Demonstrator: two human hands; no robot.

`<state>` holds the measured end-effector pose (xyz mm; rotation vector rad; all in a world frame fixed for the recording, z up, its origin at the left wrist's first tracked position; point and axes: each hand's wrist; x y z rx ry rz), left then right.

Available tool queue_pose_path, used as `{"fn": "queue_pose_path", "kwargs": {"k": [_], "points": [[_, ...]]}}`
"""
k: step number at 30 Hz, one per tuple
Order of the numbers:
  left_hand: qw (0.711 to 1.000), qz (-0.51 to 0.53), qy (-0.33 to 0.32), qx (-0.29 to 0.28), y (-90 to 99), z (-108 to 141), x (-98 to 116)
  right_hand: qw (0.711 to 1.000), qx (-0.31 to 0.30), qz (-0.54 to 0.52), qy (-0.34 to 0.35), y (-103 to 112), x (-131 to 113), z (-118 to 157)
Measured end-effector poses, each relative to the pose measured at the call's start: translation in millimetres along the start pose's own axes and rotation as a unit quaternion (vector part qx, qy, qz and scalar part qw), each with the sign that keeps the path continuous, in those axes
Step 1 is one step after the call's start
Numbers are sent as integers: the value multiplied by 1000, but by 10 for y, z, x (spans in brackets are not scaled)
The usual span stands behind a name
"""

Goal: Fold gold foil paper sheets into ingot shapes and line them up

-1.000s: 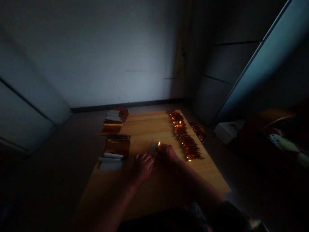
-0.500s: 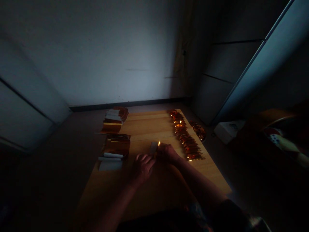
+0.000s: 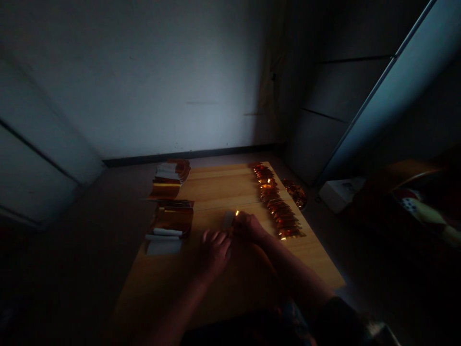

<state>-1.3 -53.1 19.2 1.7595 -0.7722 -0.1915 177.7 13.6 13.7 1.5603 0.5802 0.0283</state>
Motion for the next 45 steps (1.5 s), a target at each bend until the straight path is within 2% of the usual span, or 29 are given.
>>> {"fn": "queue_pose_path", "kwargs": {"k": [4, 14, 17, 19, 20, 25, 29, 34, 39, 45], "points": [[1000, -9, 14, 13, -26, -2, 44, 1000, -4, -22, 1, -24, 52, -26], [998, -38, 46, 6, -13, -50, 128, 999, 0, -36, 3, -9, 54, -16], [998, -51, 46, 9, -20, -82, 124, 998, 18, -23, 58, 35, 81, -13], [997, -61, 45, 13, -14, -112, 95, 993, 28, -6, 111, 79, 85, 33], [997, -65, 44, 18, -8, -131, 72, 993, 37, 8, 116, 99, 75, 69], [994, -85, 61, 26, 23, -236, -113, 992, 38, 84, 87, 104, -97, 277], [993, -92, 70, 26, -6, -279, -274, 991, 22, 89, 93, 61, -209, 360], [995, -77, 57, 32, -26, -261, -314, 989, 26, 75, 122, 89, -89, 367], [995, -78, 42, 44, -36, -258, -302, 983, 17, 123, 135, 129, 45, 352], [996, -87, 31, -14, -104, -277, -369, 972, -10, 158, 171, 193, 18, 327]]}}
Point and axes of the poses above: each hand's wrist, its own z-axis away from the middle knuckle, its own y-axis out of the back of the hand, x = y × z, and after that the axes turned 4 degrees about z, right-handed
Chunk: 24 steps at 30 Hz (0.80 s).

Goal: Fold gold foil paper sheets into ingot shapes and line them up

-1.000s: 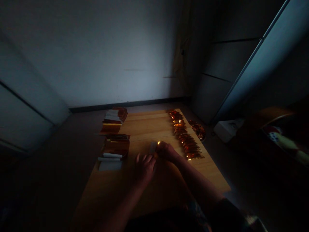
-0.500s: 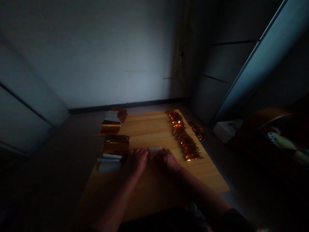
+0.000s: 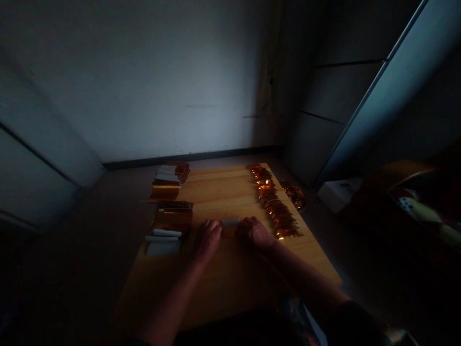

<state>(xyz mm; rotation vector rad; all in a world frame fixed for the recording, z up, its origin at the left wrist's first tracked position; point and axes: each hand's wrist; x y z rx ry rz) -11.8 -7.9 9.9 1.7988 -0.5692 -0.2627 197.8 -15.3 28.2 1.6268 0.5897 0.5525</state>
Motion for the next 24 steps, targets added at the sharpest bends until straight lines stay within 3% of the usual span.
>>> {"fn": "queue_pose_path", "kwargs": {"k": [4, 10, 18, 24], "points": [[1000, 13, -3, -8, 32, 45, 39, 999, -7, 26, 25, 3, -22, -23], [1000, -19, 7, -22, 116, 70, 148, 998, 31, 33, 40, -97, -39, -23], [999, -43, -24, 15, 16, 90, 105, 999, 39, -8, 9, -64, 17, -9], [999, -47, -22, 12, -3, 105, 103, 998, 53, -37, -2, -74, 58, 26]]}}
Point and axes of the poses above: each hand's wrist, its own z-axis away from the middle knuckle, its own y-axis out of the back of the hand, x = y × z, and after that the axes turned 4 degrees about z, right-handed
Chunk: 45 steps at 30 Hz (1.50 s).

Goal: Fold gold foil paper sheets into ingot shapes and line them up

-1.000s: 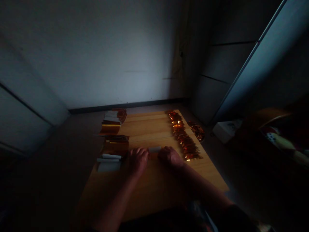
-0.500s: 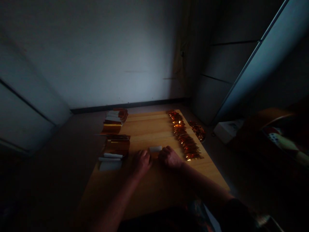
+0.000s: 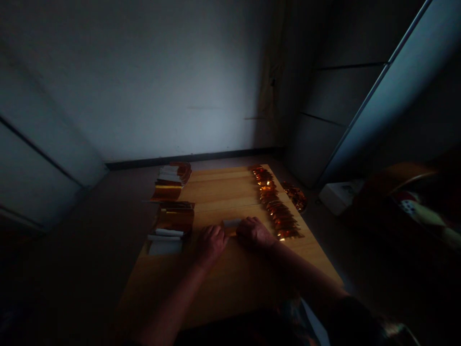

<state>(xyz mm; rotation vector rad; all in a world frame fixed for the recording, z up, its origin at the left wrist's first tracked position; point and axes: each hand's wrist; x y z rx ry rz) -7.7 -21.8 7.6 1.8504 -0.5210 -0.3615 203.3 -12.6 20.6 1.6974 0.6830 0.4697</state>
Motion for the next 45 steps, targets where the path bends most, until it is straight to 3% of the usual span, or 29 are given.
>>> {"fn": "queue_pose_path", "kwargs": {"k": [7, 17, 21, 27, 38, 45], "points": [[1000, 8, -4, 8, 8, 1, -16, 999, -4, 30, 14, -86, 22, -15], [998, 24, 28, -53, 173, 34, 122, 999, -38, -8, 5, -55, 64, -9], [997, 17, 29, -65, 204, 57, 165, 999, -3, -47, -25, -140, 143, -52], [995, 7, 37, -90, 214, 59, 205, 992, 30, -125, -4, -229, 294, -131], [996, 12, 39, -85, 198, 118, 213, 972, -68, -137, -180, -144, 189, -287], [994, -11, 46, -100, 195, 115, 250, 972, -79, -84, -203, -20, 88, -318]]}}
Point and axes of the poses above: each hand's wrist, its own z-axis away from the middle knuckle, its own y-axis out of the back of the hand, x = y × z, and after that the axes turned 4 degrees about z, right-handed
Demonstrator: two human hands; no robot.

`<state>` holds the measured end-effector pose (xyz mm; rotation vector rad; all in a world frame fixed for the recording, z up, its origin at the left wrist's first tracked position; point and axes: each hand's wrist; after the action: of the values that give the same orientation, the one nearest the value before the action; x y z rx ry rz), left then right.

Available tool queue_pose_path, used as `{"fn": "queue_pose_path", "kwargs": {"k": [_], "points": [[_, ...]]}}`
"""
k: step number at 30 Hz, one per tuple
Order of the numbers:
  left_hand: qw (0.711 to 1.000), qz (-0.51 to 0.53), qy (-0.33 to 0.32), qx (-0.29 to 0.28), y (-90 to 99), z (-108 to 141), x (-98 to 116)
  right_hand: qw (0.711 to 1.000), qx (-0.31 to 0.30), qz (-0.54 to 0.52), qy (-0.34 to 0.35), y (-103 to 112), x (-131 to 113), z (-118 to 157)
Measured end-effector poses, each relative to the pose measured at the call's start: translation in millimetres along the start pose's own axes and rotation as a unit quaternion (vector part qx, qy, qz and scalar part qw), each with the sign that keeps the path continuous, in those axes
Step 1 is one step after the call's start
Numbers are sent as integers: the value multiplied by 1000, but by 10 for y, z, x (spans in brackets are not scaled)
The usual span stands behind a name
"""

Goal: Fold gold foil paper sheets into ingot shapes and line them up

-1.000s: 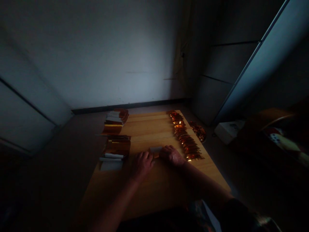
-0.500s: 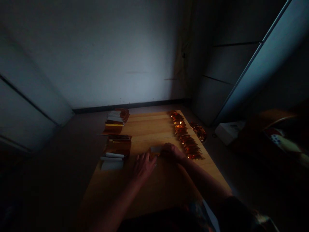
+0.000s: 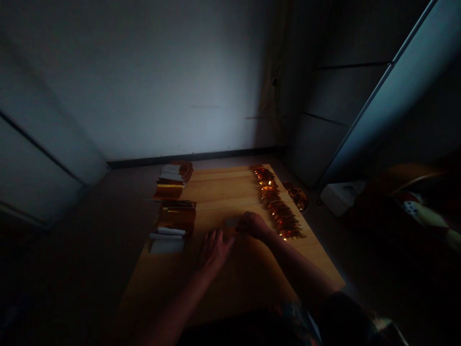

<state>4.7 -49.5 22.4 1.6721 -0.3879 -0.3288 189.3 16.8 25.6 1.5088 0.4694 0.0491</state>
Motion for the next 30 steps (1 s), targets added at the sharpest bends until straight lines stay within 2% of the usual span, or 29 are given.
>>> {"fn": "queue_pose_path", "kwargs": {"k": [5, 14, 19, 26, 30], "points": [[1000, -15, 6, 0, -52, -2, 8, 999, -10, 37, -6, 2, -34, 1], [999, -29, 9, 33, -137, 48, 34, 997, -43, 60, -6, -30, -18, -48], [999, -7, 24, 37, -129, 49, 50, 999, -34, -3, -20, 21, -34, -19], [999, 15, 42, -12, 39, 15, 103, 998, -4, -58, 17, -40, 98, -76], [999, 21, 46, -17, 12, 15, 105, 997, 4, -79, 3, -42, 91, -73]]}}
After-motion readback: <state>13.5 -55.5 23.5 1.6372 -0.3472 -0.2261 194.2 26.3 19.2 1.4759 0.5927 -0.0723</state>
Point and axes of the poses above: each hand's wrist, its own z-axis away from the middle knuckle, its own y-axis out of the back of the hand, x = y × z, and after that the axes turned 4 degrees about z, right-handed
